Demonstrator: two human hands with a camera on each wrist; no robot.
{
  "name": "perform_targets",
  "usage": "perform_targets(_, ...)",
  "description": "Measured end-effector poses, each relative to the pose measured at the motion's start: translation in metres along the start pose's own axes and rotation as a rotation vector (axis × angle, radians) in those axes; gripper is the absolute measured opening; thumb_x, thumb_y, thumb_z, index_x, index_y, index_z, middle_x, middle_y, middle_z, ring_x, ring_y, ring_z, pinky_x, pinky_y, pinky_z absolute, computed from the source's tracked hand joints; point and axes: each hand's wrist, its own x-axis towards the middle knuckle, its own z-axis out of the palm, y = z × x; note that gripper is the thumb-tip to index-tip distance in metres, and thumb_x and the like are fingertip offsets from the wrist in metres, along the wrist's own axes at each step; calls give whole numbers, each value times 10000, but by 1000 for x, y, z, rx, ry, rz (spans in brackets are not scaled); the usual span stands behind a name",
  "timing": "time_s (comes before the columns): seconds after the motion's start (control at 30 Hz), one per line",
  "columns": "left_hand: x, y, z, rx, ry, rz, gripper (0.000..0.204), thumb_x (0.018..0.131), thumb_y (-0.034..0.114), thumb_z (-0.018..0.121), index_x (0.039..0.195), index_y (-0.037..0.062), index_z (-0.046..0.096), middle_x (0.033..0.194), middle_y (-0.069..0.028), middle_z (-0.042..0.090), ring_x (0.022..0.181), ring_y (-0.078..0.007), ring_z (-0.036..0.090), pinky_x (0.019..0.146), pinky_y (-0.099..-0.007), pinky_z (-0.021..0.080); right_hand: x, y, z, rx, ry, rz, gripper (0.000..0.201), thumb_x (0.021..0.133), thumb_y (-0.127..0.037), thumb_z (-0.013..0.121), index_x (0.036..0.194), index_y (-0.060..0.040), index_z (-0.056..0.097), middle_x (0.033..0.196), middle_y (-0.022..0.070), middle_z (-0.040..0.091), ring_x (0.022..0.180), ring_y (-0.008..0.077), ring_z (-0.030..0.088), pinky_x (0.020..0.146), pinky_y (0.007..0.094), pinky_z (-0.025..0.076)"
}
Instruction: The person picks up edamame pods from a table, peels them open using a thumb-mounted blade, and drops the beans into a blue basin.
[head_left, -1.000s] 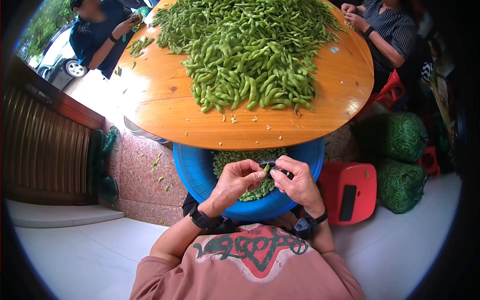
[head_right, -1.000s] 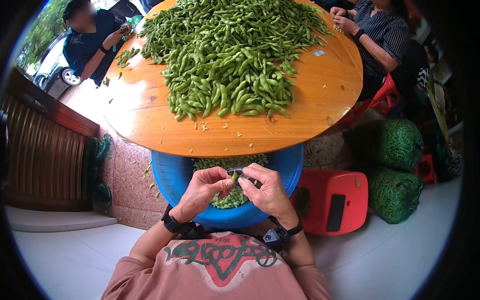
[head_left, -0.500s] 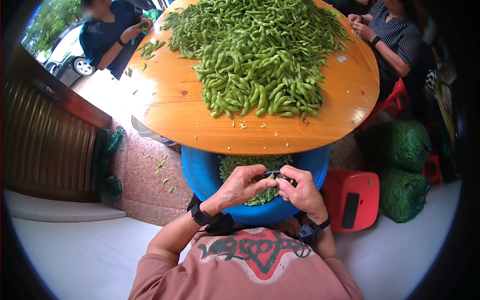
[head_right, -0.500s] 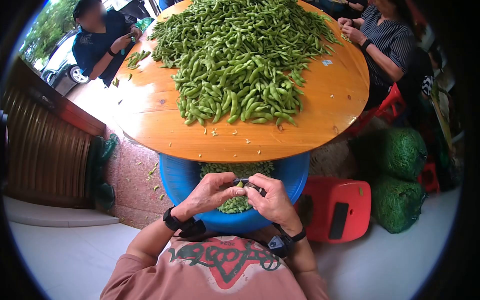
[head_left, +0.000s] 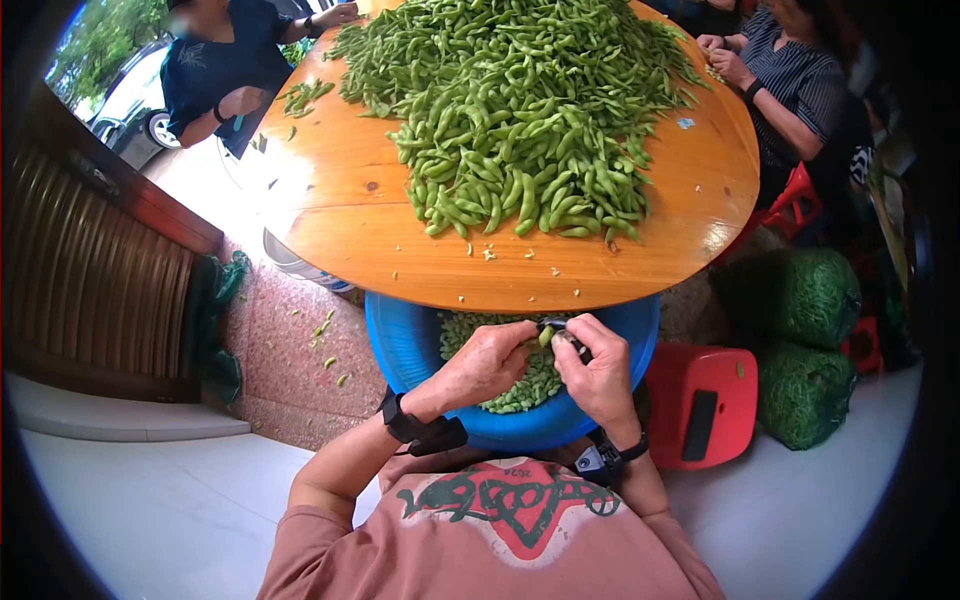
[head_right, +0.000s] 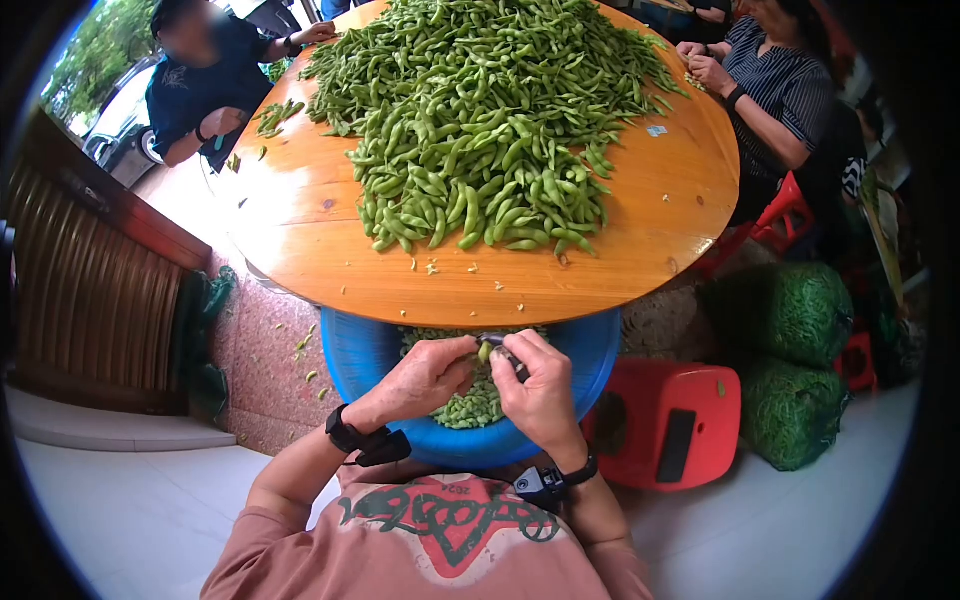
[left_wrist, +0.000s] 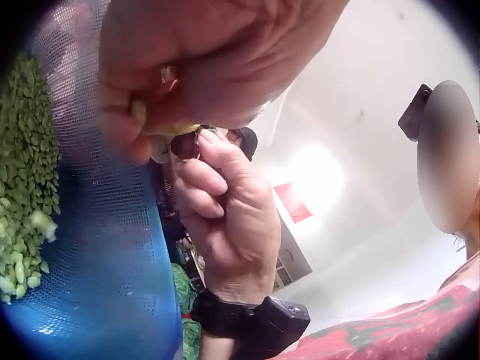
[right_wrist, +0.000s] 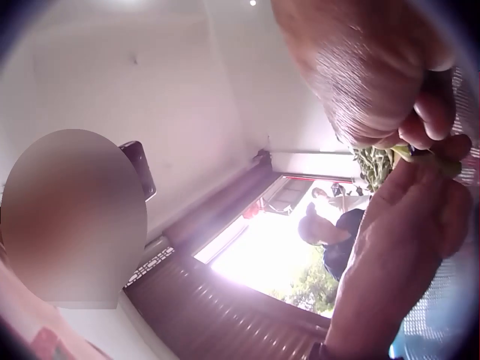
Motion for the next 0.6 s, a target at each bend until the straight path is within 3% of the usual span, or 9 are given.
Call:
perform_targets(0.07, -1, -3, -5, 53, -23, -3, 161, 922, 16, 527, 1043, -2, 630, 734, -121, 632, 679, -278, 635, 656, -359, 510, -1, -3, -11, 203, 49, 146, 73, 873, 2, 620, 904, 67, 607, 755, 64, 566, 600, 120, 552, 540, 271, 432)
perform_targets(0.13, -1, -13, -12, 509, -196, 205, 191, 919, 23, 550, 1062, 10, 675, 748, -105, 658, 727, -198, 678, 673, -321, 533, -6, -13, -34, 285, 45, 282, 67, 910, -18, 595, 868, 34, 598, 751, 0, 533, 590, 42, 528, 498, 215, 404)
perform_targets(0.23, 14, 16, -35, 216, -193, 244, 135, 913, 41, 584, 982, 0, 693, 743, -98, 671, 725, -180, 693, 676, -304, 544, -17, -12, -77, 151, 199, 276, 67, 907, -17, 583, 852, 22, 588, 744, 0, 532, 569, 44, 502, 484, 227, 388)
perform_targets(0.27, 18, 39, -46, 108, -143, 41, 123, 897, 51, 620, 981, 3, 698, 753, -95, 688, 695, -166, 689, 668, -305, 548, -21, -8, -93, 125, 254, 298, 67, 902, -14, 580, 848, 25, 584, 736, 8, 530, 557, 52, 492, 478, 242, 380)
perform_targets(0.33, 43, 50, -58, 330, 128, 36, 122, 894, 75, 630, 963, 10, 707, 736, -124, 685, 651, -184, 679, 623, -311, 533, -32, 0, -122, -256, 265, 240, 62, 887, -6, 582, 856, 48, 580, 705, 56, 517, 554, 100, 492, 505, 290, 393)
perform_targets(0.37, 65, 28, -62, 429, 287, 239, 132, 873, 125, 654, 911, 10, 705, 762, -148, 673, 690, -263, 675, 654, -358, 530, -36, 1, -132, -536, 206, 142, 65, 864, 3, 585, 884, 64, 586, 708, 135, 532, 577, 233, 537, 561, 355, 422)
perform_targets(0.4, 78, 20, -64, 431, 289, 242, 132, 873, 125, 654, 911, 10, 705, 762, -148, 673, 690, -263, 675, 654, -358, 530, -43, 12, -143, -698, 123, 118, 84, 846, 5, 584, 908, 61, 587, 745, 209, 567, 653, 378, 564, 612, 420, 440)
perform_targets(0.47, 98, 13, -64, 747, 369, 205, 150, 831, 160, 682, 842, 11, 691, 797, -158, 651, 762, -333, 650, 702, -415, 517, -51, 19, -145, -785, 99, 176, 85, 837, 4, 577, 907, 51, 580, 788, 244, 592, 725, 446, 568, 634, 472, 438)
perform_targets(0.6, 105, 3, -51, 804, 383, 171, 153, 791, 151, 691, 834, 10, 653, 788, -161, 629, 774, -361, 631, 704, -447, 508, -28, 1, -126, -643, 121, 159, 80, 844, -5, 580, 906, 45, 584, 814, 239, 612, 755, 442, 589, 639, 453, 455)
